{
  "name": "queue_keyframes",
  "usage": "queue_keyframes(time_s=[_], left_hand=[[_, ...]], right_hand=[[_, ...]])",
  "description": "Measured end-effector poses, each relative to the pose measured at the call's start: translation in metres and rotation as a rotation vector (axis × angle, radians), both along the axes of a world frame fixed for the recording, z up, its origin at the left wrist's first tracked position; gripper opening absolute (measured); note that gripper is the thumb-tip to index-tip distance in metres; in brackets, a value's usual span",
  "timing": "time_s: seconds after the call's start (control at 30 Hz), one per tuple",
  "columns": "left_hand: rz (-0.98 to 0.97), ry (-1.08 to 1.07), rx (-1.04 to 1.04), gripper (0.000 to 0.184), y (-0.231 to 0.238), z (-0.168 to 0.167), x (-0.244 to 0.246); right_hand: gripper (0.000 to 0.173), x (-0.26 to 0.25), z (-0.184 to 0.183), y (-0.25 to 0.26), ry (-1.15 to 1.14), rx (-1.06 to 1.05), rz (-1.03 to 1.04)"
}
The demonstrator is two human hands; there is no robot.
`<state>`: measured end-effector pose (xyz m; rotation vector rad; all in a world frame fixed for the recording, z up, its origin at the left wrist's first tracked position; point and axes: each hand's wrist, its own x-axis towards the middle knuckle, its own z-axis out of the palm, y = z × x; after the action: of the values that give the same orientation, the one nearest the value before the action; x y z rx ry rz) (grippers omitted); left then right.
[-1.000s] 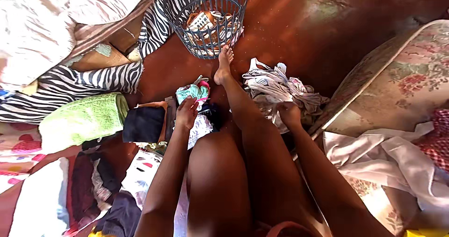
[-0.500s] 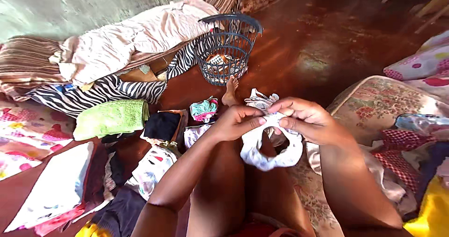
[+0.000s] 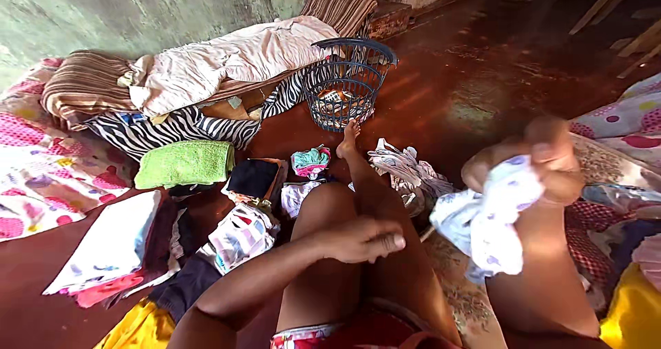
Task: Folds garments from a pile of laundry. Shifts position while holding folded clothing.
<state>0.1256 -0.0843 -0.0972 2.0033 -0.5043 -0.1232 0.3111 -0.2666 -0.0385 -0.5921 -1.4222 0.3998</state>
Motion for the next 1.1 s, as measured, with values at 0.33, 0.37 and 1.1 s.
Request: queue_keyframes(time_s=[0.33, 0.37, 1.1], left_hand=[[-0.178, -0.304, -0.519, 0.033, -0.019, 0.015, 0.014], [-0.242, -0.246, -0.513, 0.032, -0.018, 0.012, 0.014], [0.395, -0.563, 0.564, 0.053, 0.084, 0.054, -0.067]], right_hand=[[0.021, -0.020, 0.000, 0.008, -0.338, -0.223, 0.058], [0.018, -0.017, -0.001, 0.006, -0.342, -0.191, 0.056], [0.032, 0.011, -0.010, -0.040, -0.600, -0.141, -0.129]])
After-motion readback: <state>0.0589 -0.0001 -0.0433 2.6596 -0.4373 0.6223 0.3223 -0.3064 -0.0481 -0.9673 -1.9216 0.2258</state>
